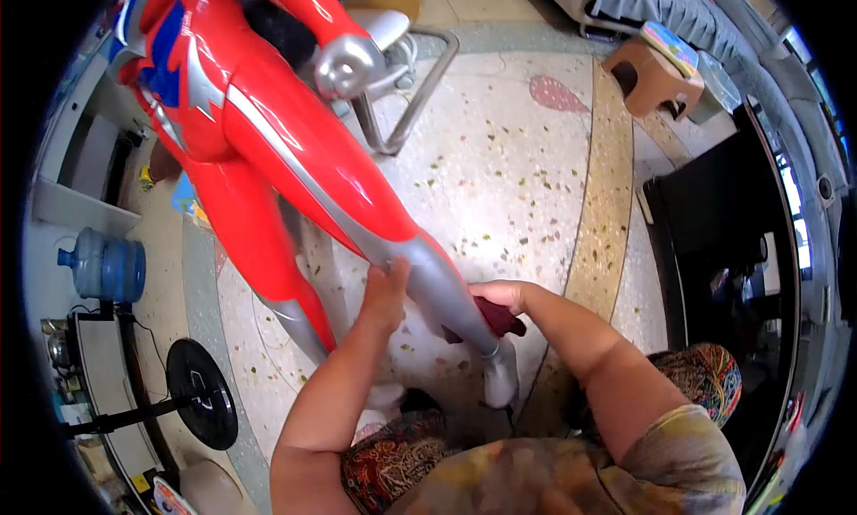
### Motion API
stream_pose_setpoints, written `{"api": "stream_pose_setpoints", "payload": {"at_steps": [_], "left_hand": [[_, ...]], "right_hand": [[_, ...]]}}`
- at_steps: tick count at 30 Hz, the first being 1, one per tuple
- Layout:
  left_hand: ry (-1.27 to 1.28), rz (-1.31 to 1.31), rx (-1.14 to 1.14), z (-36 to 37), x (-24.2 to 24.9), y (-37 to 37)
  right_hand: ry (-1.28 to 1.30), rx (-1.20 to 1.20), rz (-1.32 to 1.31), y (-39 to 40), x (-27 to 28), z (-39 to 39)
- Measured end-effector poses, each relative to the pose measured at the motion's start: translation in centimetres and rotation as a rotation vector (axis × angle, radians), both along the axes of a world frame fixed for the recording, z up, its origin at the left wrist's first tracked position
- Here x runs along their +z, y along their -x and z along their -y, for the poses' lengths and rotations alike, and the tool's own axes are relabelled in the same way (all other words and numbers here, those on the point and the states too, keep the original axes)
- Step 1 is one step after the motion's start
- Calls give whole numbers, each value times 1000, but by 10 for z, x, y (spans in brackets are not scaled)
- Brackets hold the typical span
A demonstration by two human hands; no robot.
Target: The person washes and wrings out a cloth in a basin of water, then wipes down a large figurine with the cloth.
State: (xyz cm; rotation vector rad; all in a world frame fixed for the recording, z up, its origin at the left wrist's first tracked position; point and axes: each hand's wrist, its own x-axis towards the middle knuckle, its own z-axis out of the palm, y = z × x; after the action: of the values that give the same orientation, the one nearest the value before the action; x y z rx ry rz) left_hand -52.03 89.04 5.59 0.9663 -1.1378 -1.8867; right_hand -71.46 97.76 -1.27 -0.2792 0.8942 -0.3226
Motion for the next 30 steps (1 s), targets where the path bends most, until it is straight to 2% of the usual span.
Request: {"api": "stream_pose_setpoints", "payload": {"at_steps": [1, 3, 6, 9, 11, 12, 13, 14, 15, 16, 18, 19, 21, 22, 23, 26, 29, 30], "left_hand": [[14, 12, -29, -1, 1, -1], [-23, 23, -57, -2, 3, 0], [0, 16, -36, -1, 4, -2], [-14, 0, 0, -7, 11, -3], [-27, 12, -38, -5, 9, -7], [-2, 37, -35, -3, 7, -7], [17, 40, -25, -3, 2, -10], [34, 23, -52, -3, -3, -13], [53, 7, -81, -3, -6, -15], [-23, 130, -33, -2, -5, -14], [62, 184, 1, -1, -26, -17], [117, 237, 25, -1, -25, -17], [62, 155, -20, -3, -9, -17], [-9, 80, -79, -4, -1, -17], [6, 76, -72, -4, -1, -15], [-41, -58, -3, -6, -19, -9], [-129, -191, -62, -7, -19, -8], [-144, -205, -16, -11, -3, -5]], "right_hand": [[16, 23, -13, 0, 38, -11], [-58, 24, -81, 4, 7, -33], [-126, -13, -151, 9, -1, -49], [-146, -76, -140, 10, -62, -77], [-138, -130, -105, 10, -84, -96], [-24, 28, -321, 15, -52, -90], [-82, 164, -223, 14, -50, -83], [69, 323, -404, 16, -47, -73], [225, 475, -587, 11, -11, -57], [251, 476, -592, 4, 6, -46], [168, 179, -501, -8, 31, -26], [189, 185, -507, -13, 41, -15], [81, -67, -332, -18, 58, 8], [118, -176, -269, -17, 65, 20], [134, -170, -271, -15, 70, 36], [317, -378, -112, -11, 93, 90], [506, -561, -37, -23, 162, 147], [565, -563, -18, -25, 173, 171]]}}
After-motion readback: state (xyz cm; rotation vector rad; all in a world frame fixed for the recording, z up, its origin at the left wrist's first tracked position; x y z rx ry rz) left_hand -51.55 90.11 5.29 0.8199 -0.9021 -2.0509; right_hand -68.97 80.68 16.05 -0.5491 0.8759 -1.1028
